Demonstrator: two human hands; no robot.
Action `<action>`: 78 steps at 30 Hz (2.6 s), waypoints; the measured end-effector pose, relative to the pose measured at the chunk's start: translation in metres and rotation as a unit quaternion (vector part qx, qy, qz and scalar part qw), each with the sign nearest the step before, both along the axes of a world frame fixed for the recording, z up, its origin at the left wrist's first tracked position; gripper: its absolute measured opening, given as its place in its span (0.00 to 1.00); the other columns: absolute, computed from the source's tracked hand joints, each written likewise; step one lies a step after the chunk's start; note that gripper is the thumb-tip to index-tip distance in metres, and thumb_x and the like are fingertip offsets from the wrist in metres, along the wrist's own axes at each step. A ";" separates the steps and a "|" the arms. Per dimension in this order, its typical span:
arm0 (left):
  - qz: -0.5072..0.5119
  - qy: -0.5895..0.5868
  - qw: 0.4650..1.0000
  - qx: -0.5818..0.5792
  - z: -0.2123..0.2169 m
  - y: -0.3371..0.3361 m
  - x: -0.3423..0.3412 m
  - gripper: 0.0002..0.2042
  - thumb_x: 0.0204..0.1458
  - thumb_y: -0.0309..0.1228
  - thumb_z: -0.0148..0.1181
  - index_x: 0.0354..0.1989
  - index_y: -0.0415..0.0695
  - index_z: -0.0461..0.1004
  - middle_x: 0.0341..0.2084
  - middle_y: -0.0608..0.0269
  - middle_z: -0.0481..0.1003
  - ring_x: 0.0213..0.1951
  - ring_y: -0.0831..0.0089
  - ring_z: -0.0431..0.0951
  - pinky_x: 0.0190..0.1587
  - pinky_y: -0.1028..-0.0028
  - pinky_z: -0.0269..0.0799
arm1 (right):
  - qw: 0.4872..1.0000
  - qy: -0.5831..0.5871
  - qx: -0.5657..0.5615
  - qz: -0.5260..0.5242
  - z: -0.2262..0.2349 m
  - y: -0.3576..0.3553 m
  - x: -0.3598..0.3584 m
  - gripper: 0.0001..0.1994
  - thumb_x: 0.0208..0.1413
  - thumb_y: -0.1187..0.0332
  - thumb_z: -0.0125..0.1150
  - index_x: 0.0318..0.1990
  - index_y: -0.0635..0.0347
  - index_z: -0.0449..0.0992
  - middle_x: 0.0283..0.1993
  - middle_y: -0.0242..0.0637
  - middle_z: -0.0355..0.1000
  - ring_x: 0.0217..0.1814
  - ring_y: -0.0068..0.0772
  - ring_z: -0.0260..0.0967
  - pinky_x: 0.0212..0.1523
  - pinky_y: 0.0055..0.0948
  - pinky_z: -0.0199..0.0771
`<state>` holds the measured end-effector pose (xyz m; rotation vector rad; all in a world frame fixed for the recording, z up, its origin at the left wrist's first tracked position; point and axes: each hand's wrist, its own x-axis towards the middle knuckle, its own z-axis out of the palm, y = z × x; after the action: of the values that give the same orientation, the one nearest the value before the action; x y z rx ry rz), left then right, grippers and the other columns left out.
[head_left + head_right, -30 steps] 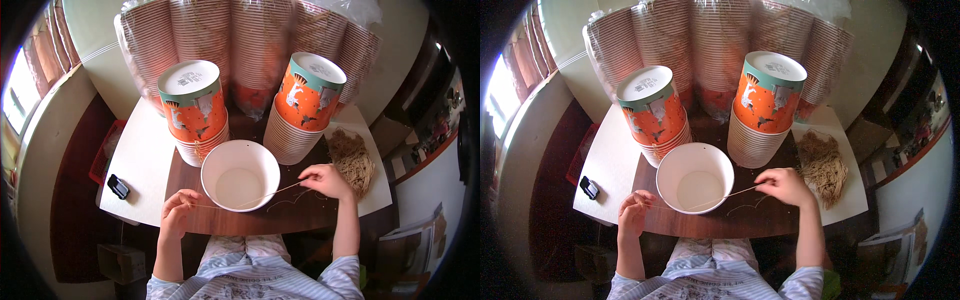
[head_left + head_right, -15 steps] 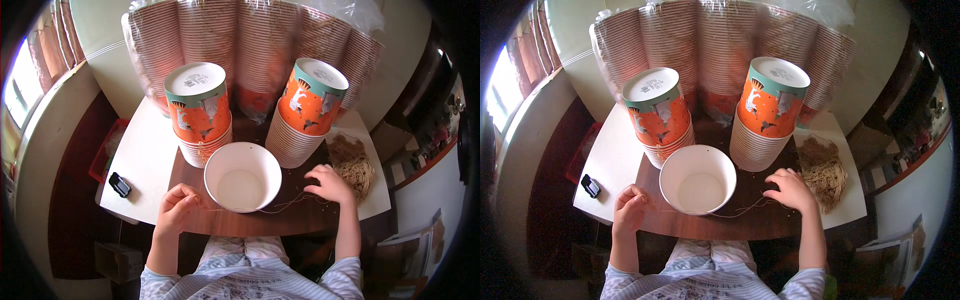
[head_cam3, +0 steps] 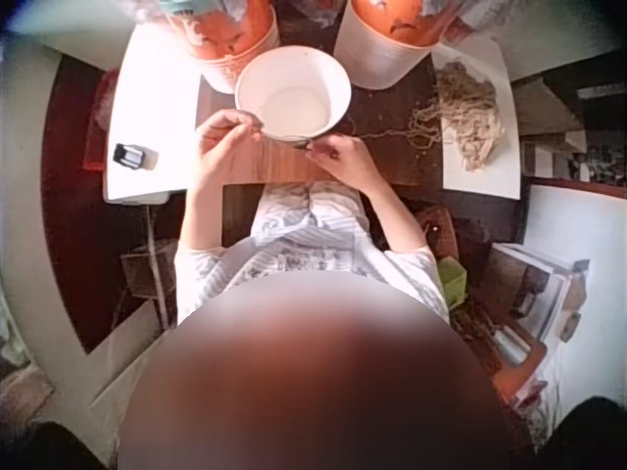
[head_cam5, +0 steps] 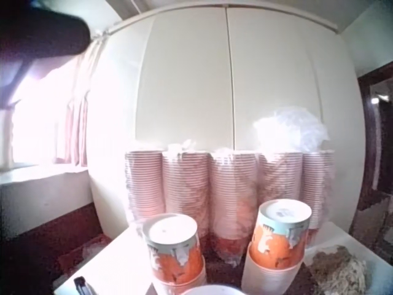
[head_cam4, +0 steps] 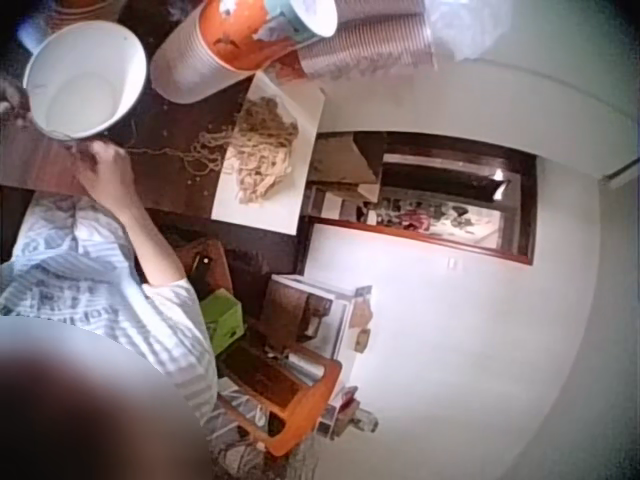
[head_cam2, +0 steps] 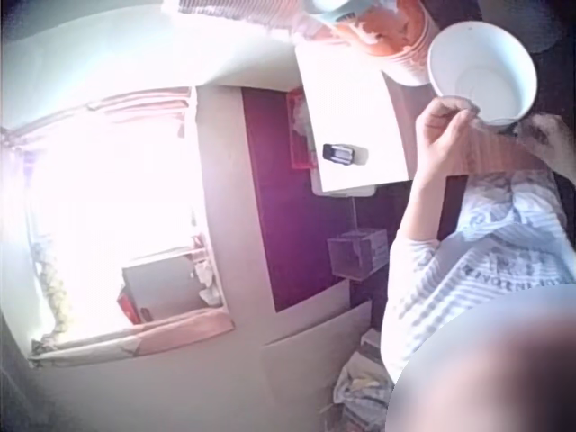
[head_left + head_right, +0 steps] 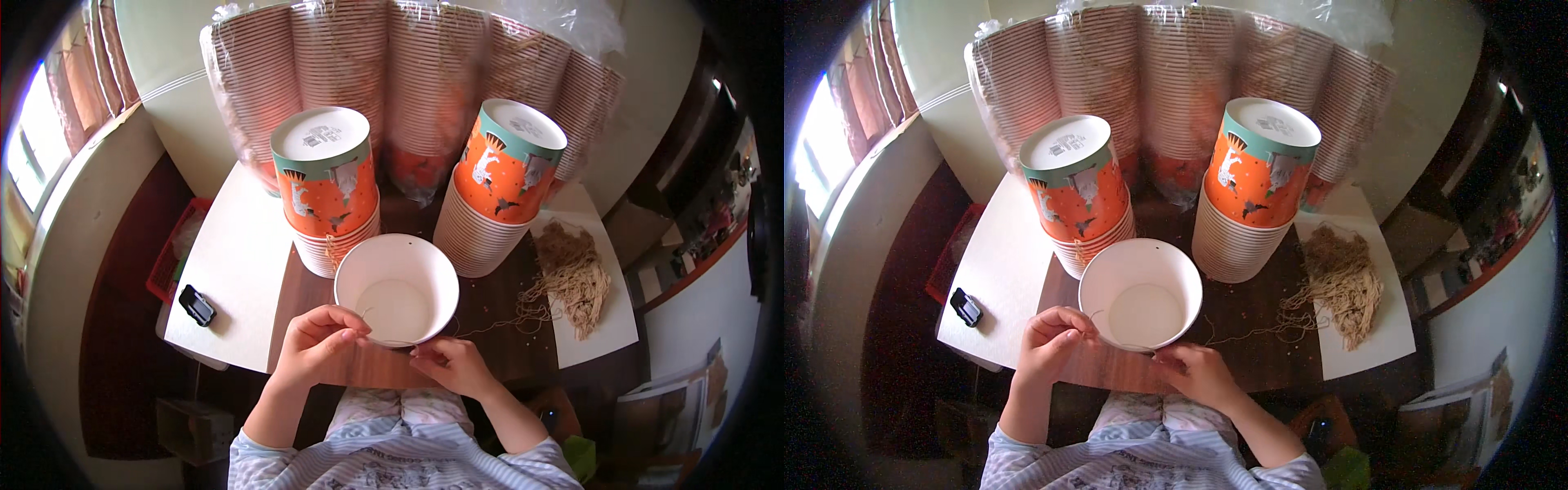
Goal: Thread and tie thin strings or wires to the rims of decorated paper cups to create hanging ornaments.
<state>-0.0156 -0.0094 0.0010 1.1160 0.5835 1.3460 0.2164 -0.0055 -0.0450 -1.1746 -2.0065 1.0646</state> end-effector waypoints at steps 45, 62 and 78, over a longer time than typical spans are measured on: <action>-0.002 0.199 0.980 -0.012 0.000 0.009 0.001 0.05 0.48 0.19 0.56 0.32 0.34 0.67 0.27 0.65 0.72 0.33 0.79 0.74 0.35 0.81 0.71 | 0.898 -0.090 0.393 0.178 0.059 0.020 -0.037 0.05 0.39 0.67 0.63 0.24 0.53 0.73 0.25 0.27 0.66 0.28 0.26 0.67 0.25 0.25 0.69; 0.075 0.345 0.935 0.031 0.022 -0.004 0.002 0.14 0.43 0.22 0.59 0.37 0.39 0.61 0.30 0.57 0.69 0.33 0.70 0.77 0.27 0.78 0.72 | 0.940 -0.020 0.337 0.053 0.050 0.030 -0.050 0.06 0.35 0.74 0.62 0.25 0.55 0.74 0.25 0.29 0.69 0.28 0.31 0.67 0.27 0.27 0.70; 0.320 0.529 0.767 0.170 -0.034 -0.026 0.023 0.08 0.33 0.25 0.62 0.25 0.45 0.74 0.17 0.67 0.69 0.22 0.69 0.71 0.22 0.72 0.68 | 0.958 -0.028 0.281 0.052 0.052 0.035 -0.048 0.06 0.39 0.67 0.65 0.24 0.54 0.74 0.24 0.28 0.69 0.29 0.31 0.66 0.29 0.28 0.69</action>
<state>0.0077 -0.0359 -0.0328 2.1164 1.7185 1.2928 0.1685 0.0291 0.0071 -0.8052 -2.2259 0.4473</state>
